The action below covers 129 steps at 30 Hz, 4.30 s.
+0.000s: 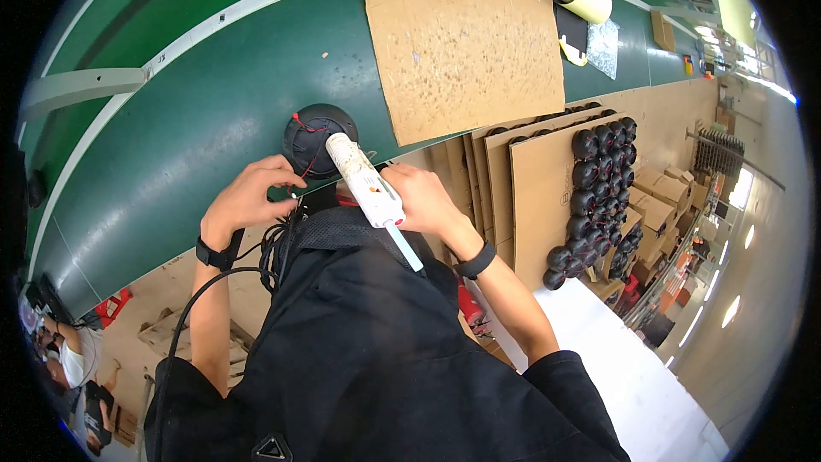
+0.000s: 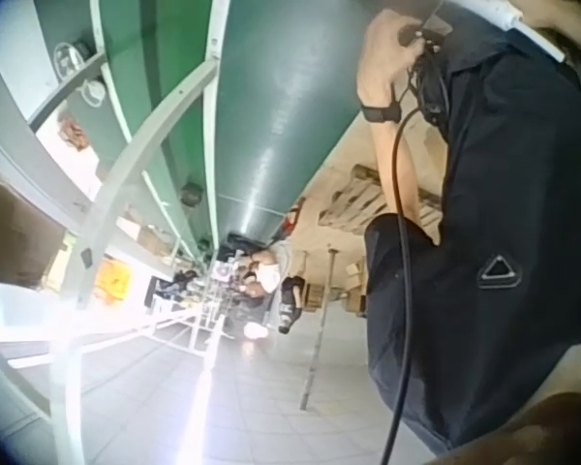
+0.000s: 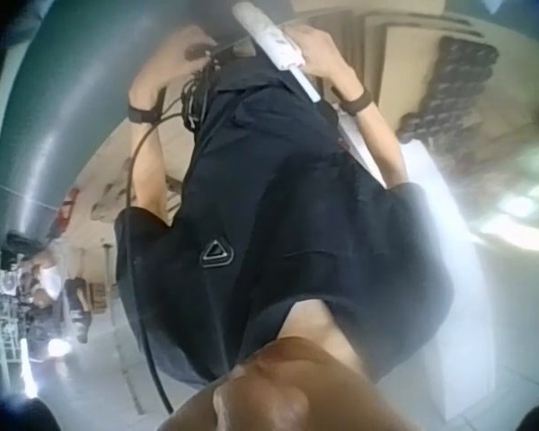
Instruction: Applying adhesive with a glue gun to circular black plastic components and placing them onto a cardboard storage tray.
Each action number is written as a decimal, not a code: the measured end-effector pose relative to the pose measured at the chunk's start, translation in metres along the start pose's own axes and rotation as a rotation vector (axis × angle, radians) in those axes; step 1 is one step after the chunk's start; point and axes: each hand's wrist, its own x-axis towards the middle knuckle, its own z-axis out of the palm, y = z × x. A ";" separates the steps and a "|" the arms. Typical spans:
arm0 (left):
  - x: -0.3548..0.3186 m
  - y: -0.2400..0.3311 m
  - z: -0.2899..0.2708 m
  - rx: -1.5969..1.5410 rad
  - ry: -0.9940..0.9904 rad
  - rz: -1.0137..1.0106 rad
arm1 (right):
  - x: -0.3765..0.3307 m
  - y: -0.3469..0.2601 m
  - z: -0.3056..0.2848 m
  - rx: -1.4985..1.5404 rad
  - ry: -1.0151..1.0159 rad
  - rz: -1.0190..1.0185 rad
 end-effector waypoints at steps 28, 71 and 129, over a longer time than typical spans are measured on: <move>0.067 -0.043 0.013 -0.140 0.565 -0.077 | 0.044 0.005 -0.025 -0.041 -0.318 -0.242; -0.009 -0.054 0.048 -0.027 0.423 -0.258 | 0.037 -0.042 -0.052 -0.022 -0.369 0.120; -0.360 -0.327 -0.454 0.594 1.290 -0.840 | 0.032 -0.119 0.074 0.699 0.652 0.887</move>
